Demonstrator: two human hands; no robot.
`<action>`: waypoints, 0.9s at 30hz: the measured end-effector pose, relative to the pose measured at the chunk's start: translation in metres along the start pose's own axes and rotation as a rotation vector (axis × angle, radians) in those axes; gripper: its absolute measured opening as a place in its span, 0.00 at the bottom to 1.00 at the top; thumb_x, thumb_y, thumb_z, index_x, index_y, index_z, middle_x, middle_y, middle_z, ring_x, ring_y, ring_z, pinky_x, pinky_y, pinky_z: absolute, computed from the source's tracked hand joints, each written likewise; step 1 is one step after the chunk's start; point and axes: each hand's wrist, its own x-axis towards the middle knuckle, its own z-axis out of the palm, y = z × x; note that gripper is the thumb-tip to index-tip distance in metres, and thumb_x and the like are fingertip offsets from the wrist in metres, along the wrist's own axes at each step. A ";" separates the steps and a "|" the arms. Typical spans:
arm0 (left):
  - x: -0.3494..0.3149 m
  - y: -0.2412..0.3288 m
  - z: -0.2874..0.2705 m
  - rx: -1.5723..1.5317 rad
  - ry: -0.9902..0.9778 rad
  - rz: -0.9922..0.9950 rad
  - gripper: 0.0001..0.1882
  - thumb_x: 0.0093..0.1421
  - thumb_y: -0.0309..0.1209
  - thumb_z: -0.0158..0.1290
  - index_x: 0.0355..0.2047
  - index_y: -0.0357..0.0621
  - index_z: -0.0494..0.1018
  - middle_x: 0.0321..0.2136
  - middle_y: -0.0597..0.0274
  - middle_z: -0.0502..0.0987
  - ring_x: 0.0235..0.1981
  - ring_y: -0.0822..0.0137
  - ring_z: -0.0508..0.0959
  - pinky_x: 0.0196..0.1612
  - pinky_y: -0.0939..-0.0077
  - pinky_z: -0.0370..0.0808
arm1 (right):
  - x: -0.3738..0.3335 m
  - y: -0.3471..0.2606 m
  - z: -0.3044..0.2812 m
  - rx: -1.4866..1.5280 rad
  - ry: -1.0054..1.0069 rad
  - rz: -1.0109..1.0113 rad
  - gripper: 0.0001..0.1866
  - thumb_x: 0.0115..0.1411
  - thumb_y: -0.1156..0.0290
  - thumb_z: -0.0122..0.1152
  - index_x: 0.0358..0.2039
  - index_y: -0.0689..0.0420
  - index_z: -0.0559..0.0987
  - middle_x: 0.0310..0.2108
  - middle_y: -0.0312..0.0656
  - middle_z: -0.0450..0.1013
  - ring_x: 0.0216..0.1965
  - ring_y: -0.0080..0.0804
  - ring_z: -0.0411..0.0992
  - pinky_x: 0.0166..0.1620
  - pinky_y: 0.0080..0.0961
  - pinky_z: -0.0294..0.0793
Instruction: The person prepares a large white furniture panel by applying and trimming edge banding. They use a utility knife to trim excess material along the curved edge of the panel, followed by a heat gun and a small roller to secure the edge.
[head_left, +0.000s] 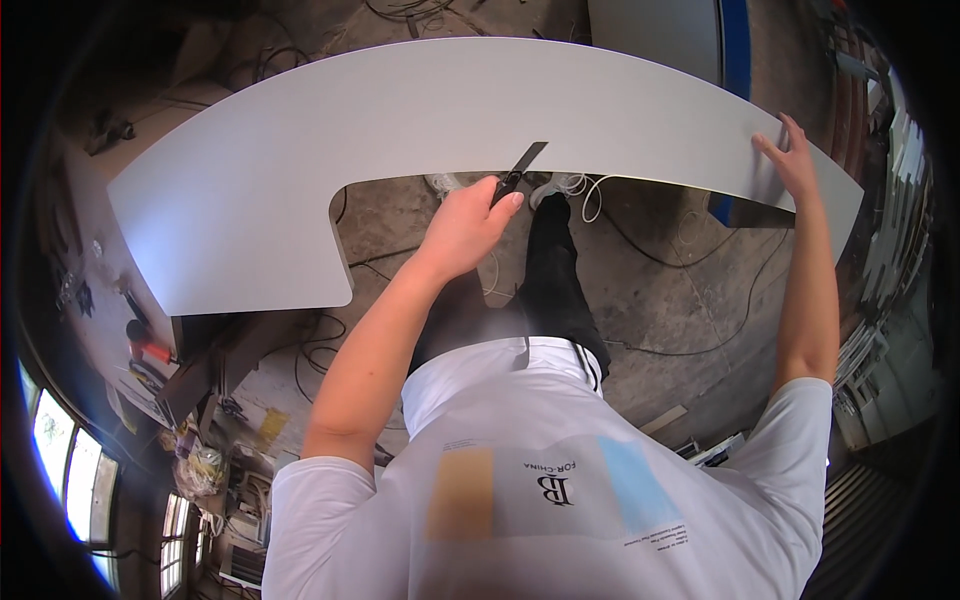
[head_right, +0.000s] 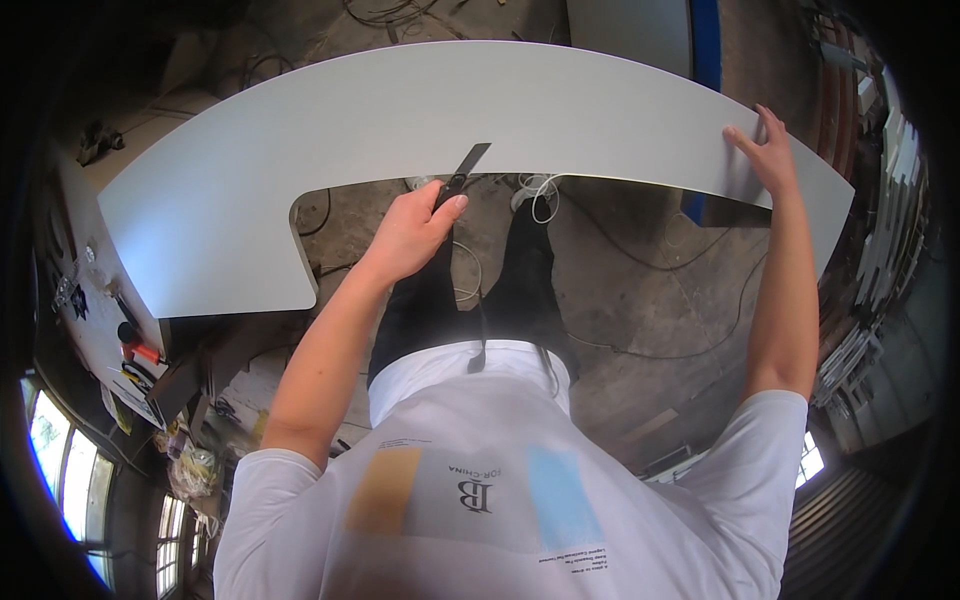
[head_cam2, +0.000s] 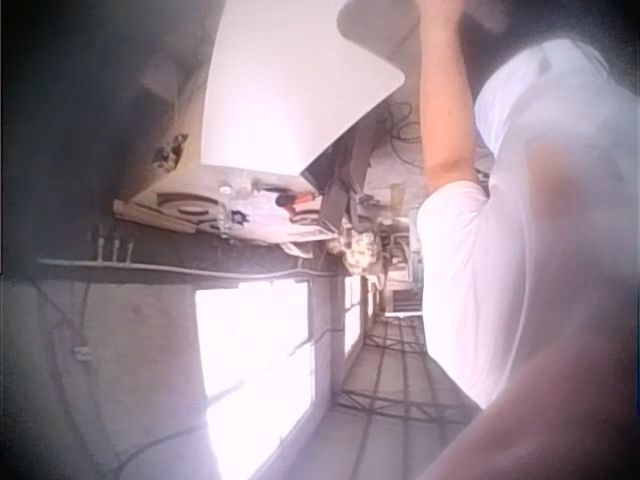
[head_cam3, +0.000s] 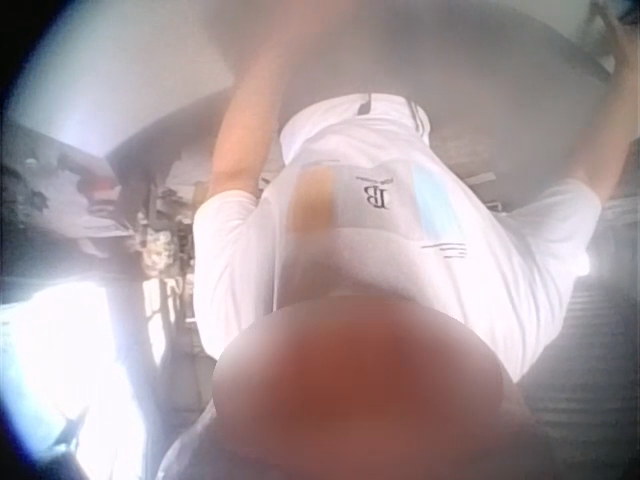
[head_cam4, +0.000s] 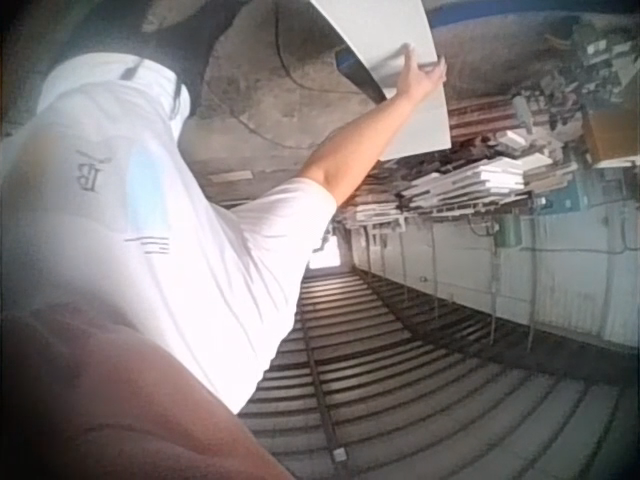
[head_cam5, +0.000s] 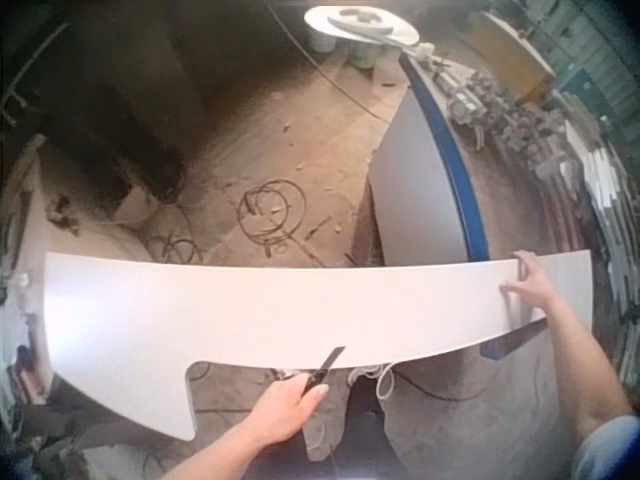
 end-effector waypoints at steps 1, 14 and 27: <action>0.001 0.003 0.001 -0.022 -0.011 -0.019 0.23 0.73 0.44 0.53 0.31 0.33 0.68 0.24 0.43 0.76 0.27 0.45 0.74 0.34 0.54 0.71 | 0.000 -0.001 -0.001 -0.008 0.004 -0.005 0.53 0.53 0.38 0.75 0.71 0.57 0.69 0.71 0.53 0.63 0.72 0.50 0.62 0.72 0.43 0.64; 0.022 0.014 0.034 0.045 -0.096 0.042 0.24 0.72 0.47 0.53 0.32 0.33 0.69 0.26 0.42 0.77 0.30 0.42 0.77 0.36 0.51 0.72 | 0.000 0.000 0.000 0.001 0.016 -0.016 0.53 0.52 0.38 0.76 0.70 0.58 0.70 0.71 0.54 0.63 0.72 0.50 0.62 0.72 0.43 0.63; 0.025 0.007 0.060 -0.220 -0.059 0.004 0.18 0.74 0.42 0.53 0.34 0.39 0.70 0.19 0.67 0.70 0.18 0.74 0.69 0.23 0.71 0.69 | -0.003 -0.004 0.004 -0.027 0.036 -0.037 0.56 0.50 0.33 0.75 0.71 0.56 0.70 0.74 0.51 0.62 0.76 0.50 0.54 0.75 0.44 0.58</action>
